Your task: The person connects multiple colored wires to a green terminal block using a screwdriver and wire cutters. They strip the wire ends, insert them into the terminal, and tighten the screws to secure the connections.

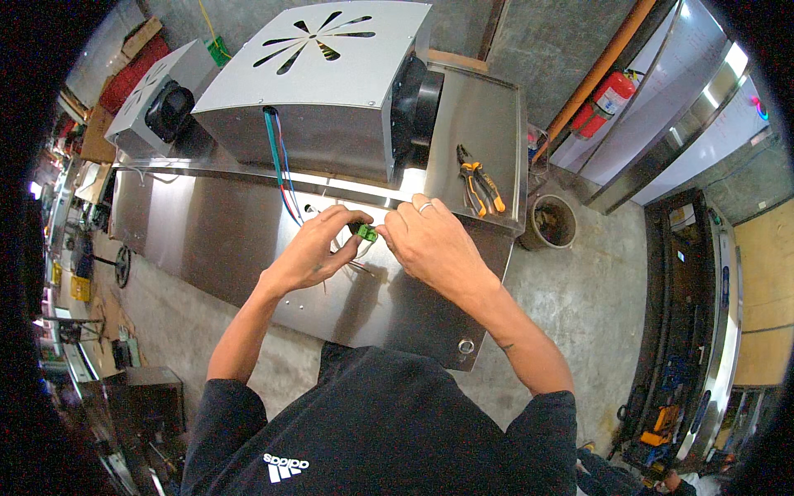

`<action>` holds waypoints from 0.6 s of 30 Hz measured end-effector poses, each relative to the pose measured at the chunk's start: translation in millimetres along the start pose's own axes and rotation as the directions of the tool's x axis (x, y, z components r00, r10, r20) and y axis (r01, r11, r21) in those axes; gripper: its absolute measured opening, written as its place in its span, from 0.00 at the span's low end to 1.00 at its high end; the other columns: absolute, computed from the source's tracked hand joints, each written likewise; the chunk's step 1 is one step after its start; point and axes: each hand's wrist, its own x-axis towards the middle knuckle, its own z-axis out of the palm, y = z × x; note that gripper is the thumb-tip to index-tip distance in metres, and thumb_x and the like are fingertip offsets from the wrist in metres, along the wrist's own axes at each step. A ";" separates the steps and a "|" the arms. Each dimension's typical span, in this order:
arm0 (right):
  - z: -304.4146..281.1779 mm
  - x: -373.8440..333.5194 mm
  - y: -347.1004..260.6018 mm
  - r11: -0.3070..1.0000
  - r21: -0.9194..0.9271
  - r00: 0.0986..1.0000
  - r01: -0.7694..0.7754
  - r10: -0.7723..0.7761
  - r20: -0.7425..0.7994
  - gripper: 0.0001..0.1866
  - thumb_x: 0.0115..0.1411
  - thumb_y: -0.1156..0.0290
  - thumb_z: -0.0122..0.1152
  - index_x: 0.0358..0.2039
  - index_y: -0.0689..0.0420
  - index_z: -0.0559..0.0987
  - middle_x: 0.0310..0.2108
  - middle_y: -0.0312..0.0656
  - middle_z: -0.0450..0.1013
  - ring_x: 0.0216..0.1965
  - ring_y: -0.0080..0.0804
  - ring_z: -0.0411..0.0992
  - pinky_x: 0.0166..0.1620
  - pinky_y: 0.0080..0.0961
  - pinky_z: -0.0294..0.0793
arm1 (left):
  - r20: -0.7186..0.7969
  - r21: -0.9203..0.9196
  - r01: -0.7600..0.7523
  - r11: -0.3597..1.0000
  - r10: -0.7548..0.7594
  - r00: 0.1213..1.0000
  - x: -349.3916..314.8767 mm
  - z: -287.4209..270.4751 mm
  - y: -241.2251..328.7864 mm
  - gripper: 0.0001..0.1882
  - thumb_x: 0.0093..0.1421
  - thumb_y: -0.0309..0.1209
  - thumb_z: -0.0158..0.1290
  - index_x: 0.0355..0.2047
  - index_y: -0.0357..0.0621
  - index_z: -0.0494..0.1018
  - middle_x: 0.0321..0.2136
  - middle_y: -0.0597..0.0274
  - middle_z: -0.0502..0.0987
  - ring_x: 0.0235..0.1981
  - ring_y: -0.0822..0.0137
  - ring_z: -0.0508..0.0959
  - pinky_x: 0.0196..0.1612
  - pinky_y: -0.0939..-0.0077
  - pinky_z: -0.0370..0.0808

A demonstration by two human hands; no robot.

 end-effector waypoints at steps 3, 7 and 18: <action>9.5 -6.4 -1.2 0.984 0.130 0.992 -0.123 0.122 0.011 0.14 0.73 0.63 0.62 0.32 0.58 0.75 0.27 0.48 0.72 0.34 0.48 0.73 0.40 0.44 0.74 | 0.000 0.004 0.002 1.000 -0.002 1.000 0.1 0.4 1.2 0.17 0.67 0.24 0.59 0.55 0.35 0.77 0.44 0.46 0.80 0.46 0.46 0.81 0.52 0.56 0.78; 4.7 -6.2 -5.8 0.911 0.235 0.932 -0.339 0.291 0.216 0.15 0.75 0.62 0.59 0.34 0.60 0.74 0.28 0.50 0.74 0.35 0.52 0.75 0.41 0.47 0.74 | -0.012 0.031 -0.004 0.999 0.005 1.000 -0.9 3.2 -0.6 0.17 0.66 0.23 0.59 0.55 0.35 0.77 0.43 0.47 0.80 0.46 0.46 0.81 0.52 0.56 0.78; -0.2 -4.5 4.0 0.971 0.236 0.999 -0.041 0.036 0.024 0.08 0.70 0.71 0.63 0.35 0.59 0.74 0.32 0.49 0.69 0.38 0.50 0.70 0.43 0.44 0.73 | -0.009 0.024 -0.015 1.000 0.015 1.000 3.3 2.0 1.7 0.17 0.66 0.22 0.59 0.55 0.36 0.77 0.44 0.47 0.80 0.46 0.46 0.81 0.51 0.56 0.78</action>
